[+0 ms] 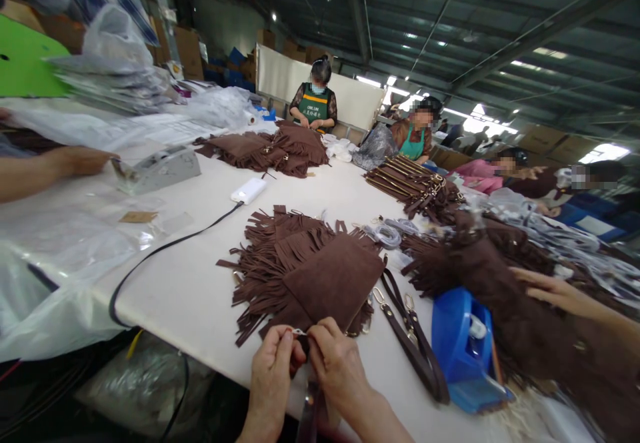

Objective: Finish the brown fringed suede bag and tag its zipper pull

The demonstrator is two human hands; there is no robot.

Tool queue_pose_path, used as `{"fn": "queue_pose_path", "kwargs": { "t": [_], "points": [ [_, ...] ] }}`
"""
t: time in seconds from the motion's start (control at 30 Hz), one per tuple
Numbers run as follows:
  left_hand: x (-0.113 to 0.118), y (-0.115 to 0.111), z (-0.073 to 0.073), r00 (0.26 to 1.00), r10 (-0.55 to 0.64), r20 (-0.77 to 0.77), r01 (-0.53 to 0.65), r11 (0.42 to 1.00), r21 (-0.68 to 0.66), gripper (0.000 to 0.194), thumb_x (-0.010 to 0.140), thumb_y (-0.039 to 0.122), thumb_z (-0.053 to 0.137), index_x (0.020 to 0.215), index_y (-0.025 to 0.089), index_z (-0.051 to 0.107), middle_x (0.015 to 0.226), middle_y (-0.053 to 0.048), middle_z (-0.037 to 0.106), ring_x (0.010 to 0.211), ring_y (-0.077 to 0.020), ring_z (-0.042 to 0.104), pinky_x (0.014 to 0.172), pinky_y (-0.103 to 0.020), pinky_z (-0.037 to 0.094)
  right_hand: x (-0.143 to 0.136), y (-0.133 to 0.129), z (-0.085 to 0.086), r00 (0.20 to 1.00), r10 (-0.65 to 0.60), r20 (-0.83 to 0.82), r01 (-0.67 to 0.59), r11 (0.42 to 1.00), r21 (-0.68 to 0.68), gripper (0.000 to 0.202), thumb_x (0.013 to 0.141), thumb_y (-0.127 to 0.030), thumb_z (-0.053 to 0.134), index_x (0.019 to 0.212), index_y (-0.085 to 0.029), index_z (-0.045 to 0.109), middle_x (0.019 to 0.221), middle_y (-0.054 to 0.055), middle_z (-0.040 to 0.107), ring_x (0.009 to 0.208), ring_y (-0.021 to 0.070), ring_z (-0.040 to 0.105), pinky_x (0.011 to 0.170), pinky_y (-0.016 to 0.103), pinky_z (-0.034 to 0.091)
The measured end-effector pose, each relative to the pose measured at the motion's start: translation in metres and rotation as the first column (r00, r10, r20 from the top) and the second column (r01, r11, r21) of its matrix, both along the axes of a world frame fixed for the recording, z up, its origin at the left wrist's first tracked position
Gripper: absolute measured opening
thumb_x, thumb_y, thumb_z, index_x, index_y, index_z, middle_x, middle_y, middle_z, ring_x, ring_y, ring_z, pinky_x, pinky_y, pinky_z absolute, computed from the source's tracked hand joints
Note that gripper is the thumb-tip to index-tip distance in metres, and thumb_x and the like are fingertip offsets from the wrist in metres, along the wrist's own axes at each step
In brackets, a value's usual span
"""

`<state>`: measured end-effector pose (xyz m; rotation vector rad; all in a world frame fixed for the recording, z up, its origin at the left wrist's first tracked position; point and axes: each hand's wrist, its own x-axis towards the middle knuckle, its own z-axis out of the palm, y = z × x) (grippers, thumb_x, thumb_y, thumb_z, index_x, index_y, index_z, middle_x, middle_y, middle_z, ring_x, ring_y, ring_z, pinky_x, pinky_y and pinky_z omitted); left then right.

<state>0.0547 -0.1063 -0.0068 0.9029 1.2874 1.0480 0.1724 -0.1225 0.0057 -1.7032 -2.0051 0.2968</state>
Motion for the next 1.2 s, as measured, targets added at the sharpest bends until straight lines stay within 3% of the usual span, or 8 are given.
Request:
{"fn": "queue_pose_path", "kwargs": {
  "t": [0.13,0.27,0.37,0.47,0.63,1.2],
  "points": [
    [0.0,0.0,-0.007,0.997,-0.013,0.082,0.016,0.999,-0.035,0.034,0.067,0.046,0.054,0.085,0.017,0.053,0.053,0.005,0.053,0.047,-0.0101,0.045,0.045,-0.02,0.036,0.002,0.0,0.003,0.982,-0.017,-0.189,0.012,1.0,-0.028,0.019,0.083,-0.012,0.043,0.078,-0.016,0.061,0.077,0.004,0.056,0.067,0.0129,0.056,0.061,0.022,0.042],
    [0.004,0.004,-0.012,0.983,-0.169,0.071,0.168,0.986,0.022,0.048,0.066,0.04,0.055,0.107,0.015,0.052,0.066,0.001,0.057,0.052,-0.0117,0.049,0.049,-0.023,0.041,0.003,0.001,0.007,0.954,-0.055,-0.296,0.033,0.996,-0.077,0.017,0.081,-0.01,0.047,0.076,-0.015,0.062,0.075,0.004,0.057,0.067,0.0124,0.055,0.062,0.021,0.042],
    [0.005,0.009,-0.011,0.97,-0.233,-0.068,0.239,0.965,0.104,0.037,0.068,0.042,0.051,0.091,0.014,0.06,0.078,-0.005,0.063,0.065,-0.0164,0.056,0.059,-0.027,0.045,0.004,0.001,0.008,0.947,-0.064,-0.315,0.038,0.995,-0.09,0.018,0.082,-0.011,0.046,0.078,-0.015,0.064,0.075,0.004,0.058,0.068,0.0127,0.056,0.062,0.022,0.042],
    [0.004,0.011,-0.009,0.965,-0.216,-0.148,0.236,0.962,0.136,0.03,0.068,0.043,0.051,0.077,0.017,0.063,0.071,-0.004,0.062,0.061,-0.0162,0.054,0.059,-0.028,0.044,0.005,0.001,0.007,0.956,-0.077,-0.283,0.05,0.993,-0.103,0.018,0.081,-0.01,0.046,0.078,-0.014,0.064,0.074,0.005,0.058,0.068,0.0134,0.056,0.061,0.022,0.041],
    [0.002,0.011,-0.008,0.957,-0.189,-0.219,0.225,0.962,0.152,0.028,0.067,0.044,0.05,0.072,0.018,0.06,0.065,-0.002,0.058,0.06,-0.0174,0.053,0.058,-0.028,0.042,0.005,0.0,0.004,0.963,-0.094,-0.254,0.065,0.991,-0.12,0.017,0.081,-0.01,0.046,0.077,-0.014,0.063,0.074,0.004,0.058,0.068,0.0136,0.055,0.061,0.023,0.041],
    [0.001,0.006,-0.004,0.964,-0.209,-0.163,0.225,0.971,0.084,0.022,0.064,0.041,0.054,0.065,0.02,0.056,0.048,0.004,0.049,0.045,-0.0132,0.045,0.048,-0.025,0.037,0.004,-0.002,0.007,0.949,-0.112,-0.294,0.102,0.993,-0.051,0.017,0.077,-0.012,0.046,0.07,-0.016,0.061,0.07,0.003,0.056,0.065,0.0132,0.054,0.059,0.023,0.04]
  ]
}}
